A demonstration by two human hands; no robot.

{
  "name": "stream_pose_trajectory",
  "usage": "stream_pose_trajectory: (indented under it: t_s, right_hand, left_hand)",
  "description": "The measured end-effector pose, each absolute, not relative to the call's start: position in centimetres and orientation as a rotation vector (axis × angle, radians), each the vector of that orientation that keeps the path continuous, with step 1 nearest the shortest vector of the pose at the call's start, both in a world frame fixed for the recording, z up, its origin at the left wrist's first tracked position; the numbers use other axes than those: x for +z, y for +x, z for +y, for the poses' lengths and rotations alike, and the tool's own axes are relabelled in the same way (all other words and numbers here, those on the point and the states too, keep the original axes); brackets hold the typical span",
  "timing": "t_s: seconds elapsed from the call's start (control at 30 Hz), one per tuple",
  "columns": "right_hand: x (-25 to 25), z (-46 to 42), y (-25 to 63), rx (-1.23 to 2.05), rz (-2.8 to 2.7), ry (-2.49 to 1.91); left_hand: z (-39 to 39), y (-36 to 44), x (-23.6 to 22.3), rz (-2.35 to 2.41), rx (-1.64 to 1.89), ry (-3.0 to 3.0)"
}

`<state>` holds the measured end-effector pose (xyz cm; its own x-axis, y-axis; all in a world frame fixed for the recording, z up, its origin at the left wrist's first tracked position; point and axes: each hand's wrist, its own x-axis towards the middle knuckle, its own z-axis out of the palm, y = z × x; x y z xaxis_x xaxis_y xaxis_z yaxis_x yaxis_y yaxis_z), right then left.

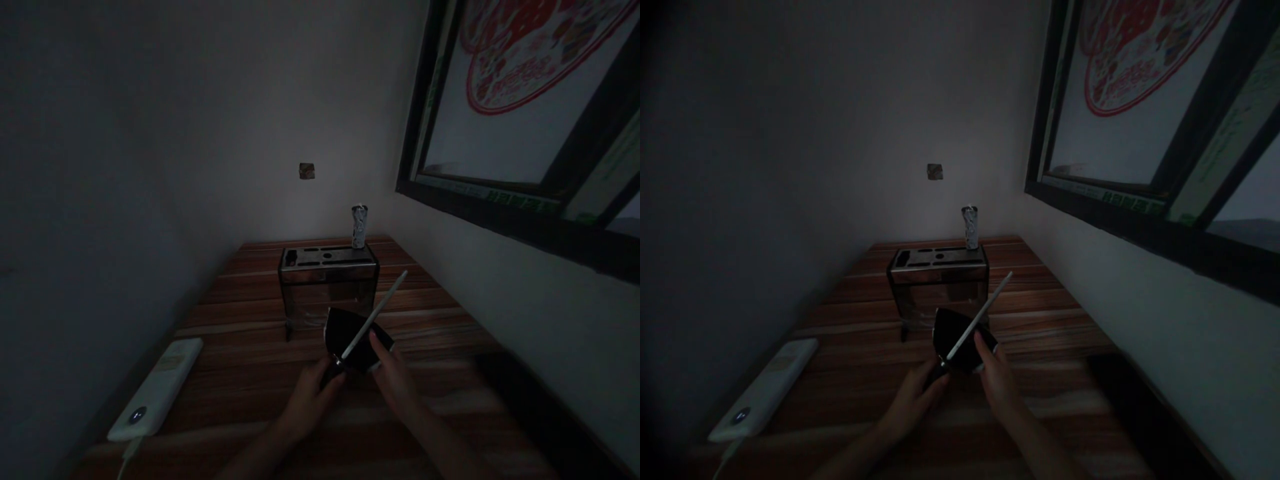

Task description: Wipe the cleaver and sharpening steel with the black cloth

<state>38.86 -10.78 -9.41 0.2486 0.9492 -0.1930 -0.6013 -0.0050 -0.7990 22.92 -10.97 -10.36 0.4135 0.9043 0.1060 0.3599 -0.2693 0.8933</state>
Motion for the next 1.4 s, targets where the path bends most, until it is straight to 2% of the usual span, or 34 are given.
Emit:
stream_pose_trajectory:
  t_s: [0.27, 0.47, 0.63, 0.9, 1.07, 1.4]
  right_hand:
    - [-9.6, -11.0, 38.7, 1.371, -0.503, -0.861]
    - [-7.9, -11.1, 39.0, 1.637, -0.546, -0.550]
    - [-7.9, -10.2, 39.7, 1.737, -0.494, -0.528]
    - [-8.1, -10.4, 40.3, 1.583, -0.582, -0.684]
    - [-8.0, -10.9, 40.7, 1.635, -0.735, -0.711]
    - [-10.5, -10.9, 39.4, 1.454, -0.868, -0.898]
  left_hand:
    - [-10.9, 23.0, -10.2, 1.137, 0.862, 1.826]
    - [-10.6, 22.9, -10.8, 1.169, 0.938, 1.788]
    - [-10.7, 22.9, -10.6, 1.174, 0.961, 1.762]
    - [-10.9, 23.0, -10.3, 1.181, 0.926, 1.762]
    - [-10.8, 23.0, -10.4, 1.187, 0.916, 1.756]
    - [-11.0, 23.1, -10.1, 1.112, 0.857, 1.788]
